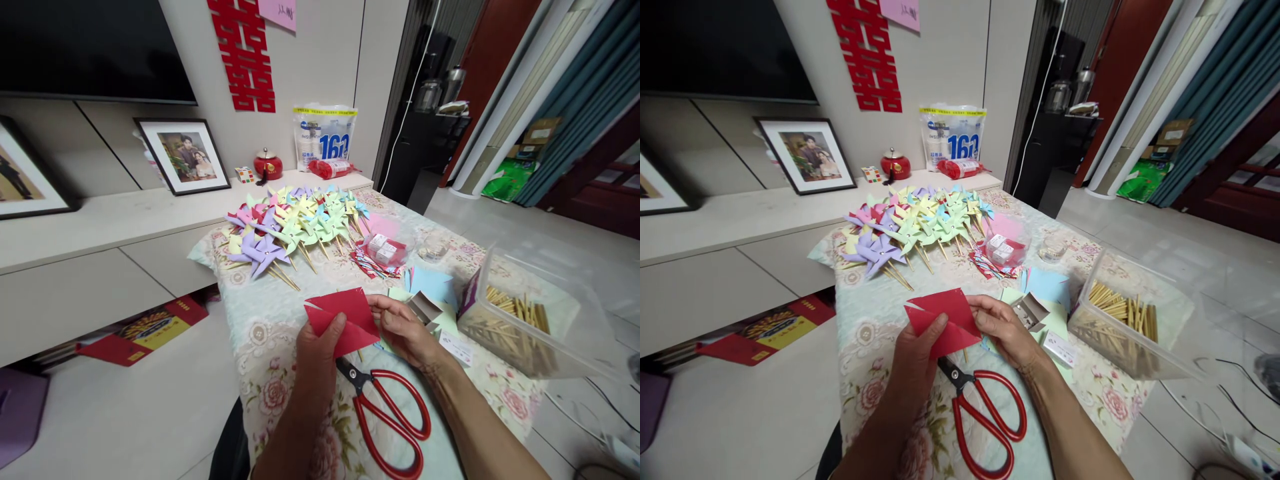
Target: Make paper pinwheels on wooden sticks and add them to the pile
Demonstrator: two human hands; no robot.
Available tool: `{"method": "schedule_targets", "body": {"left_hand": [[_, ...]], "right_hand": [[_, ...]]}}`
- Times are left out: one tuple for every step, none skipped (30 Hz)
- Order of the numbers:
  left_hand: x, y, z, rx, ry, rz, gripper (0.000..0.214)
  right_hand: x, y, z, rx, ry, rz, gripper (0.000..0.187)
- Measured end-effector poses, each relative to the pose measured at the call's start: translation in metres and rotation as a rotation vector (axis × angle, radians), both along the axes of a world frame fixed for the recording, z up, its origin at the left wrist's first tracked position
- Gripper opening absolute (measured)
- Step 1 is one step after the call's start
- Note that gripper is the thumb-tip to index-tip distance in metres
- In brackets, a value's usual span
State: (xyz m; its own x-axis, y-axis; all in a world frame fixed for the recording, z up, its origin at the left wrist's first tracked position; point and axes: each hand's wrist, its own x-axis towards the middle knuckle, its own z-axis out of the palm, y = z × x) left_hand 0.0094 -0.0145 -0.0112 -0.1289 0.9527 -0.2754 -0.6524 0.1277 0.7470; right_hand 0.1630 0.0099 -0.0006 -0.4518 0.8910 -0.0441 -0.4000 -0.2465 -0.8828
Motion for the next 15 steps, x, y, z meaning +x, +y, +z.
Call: {"method": "schedule_targets", "body": {"left_hand": [[-0.0001, -0.0005, 0.0004, -0.004, -0.002, -0.003, 0.032], [-0.0002, -0.0011, 0.0008, -0.011, -0.009, -0.01, 0.033], [-0.0003, -0.0018, 0.0011, -0.018, -0.018, -0.021, 0.034], [-0.0003, -0.0024, 0.0014, -0.021, -0.029, -0.039, 0.034], [-0.0003, -0.0029, 0.0018, -0.023, -0.041, -0.059, 0.034], [-0.0001, -0.0034, 0.0022, -0.026, -0.05, -0.075, 0.034], [0.0001, -0.0037, 0.0029, -0.028, -0.056, -0.087, 0.033], [0.0003, -0.004, 0.0038, -0.026, -0.062, -0.095, 0.032], [0.0007, -0.0042, 0.0049, -0.02, -0.068, -0.103, 0.03], [0.0011, -0.0044, 0.0063, -0.008, -0.072, -0.11, 0.029], [0.0015, -0.0045, 0.0077, 0.007, -0.074, -0.119, 0.028], [0.0019, -0.0048, 0.0089, 0.019, -0.074, -0.13, 0.026], [0.0022, -0.005, 0.0096, 0.026, -0.071, -0.139, 0.025], [0.0023, -0.0052, 0.0098, 0.021, -0.064, -0.149, 0.023], [0.0022, -0.0054, 0.0092, 0.012, -0.055, -0.157, 0.021]], "right_hand": [[-0.0008, -0.0003, 0.0008, 0.015, -0.026, 0.003, 0.05], [-0.0018, -0.0006, 0.0016, 0.027, -0.056, 0.006, 0.053], [-0.003, -0.0009, 0.002, 0.032, -0.087, 0.008, 0.055], [-0.0041, -0.001, 0.0022, 0.032, -0.113, 0.009, 0.055], [-0.0051, -0.0009, 0.0019, 0.027, -0.128, 0.005, 0.054], [-0.0058, -0.0006, 0.0012, 0.018, -0.132, -0.005, 0.052], [-0.0062, -0.0001, 0.0002, 0.006, -0.13, -0.021, 0.05], [-0.0063, 0.0005, -0.0009, -0.008, -0.126, -0.044, 0.047], [-0.0062, 0.0014, -0.0021, -0.023, -0.121, -0.077, 0.046], [-0.0058, 0.0023, -0.0031, -0.039, -0.115, -0.118, 0.046], [-0.0054, 0.0033, -0.0039, -0.055, -0.111, -0.162, 0.046], [-0.0049, 0.0044, -0.0046, -0.069, -0.108, -0.206, 0.048], [-0.0044, 0.0056, -0.005, -0.08, -0.105, -0.25, 0.049], [-0.004, 0.0067, -0.0053, -0.09, -0.101, -0.29, 0.05], [-0.0035, 0.0078, -0.0054, -0.098, -0.097, -0.322, 0.051]]}}
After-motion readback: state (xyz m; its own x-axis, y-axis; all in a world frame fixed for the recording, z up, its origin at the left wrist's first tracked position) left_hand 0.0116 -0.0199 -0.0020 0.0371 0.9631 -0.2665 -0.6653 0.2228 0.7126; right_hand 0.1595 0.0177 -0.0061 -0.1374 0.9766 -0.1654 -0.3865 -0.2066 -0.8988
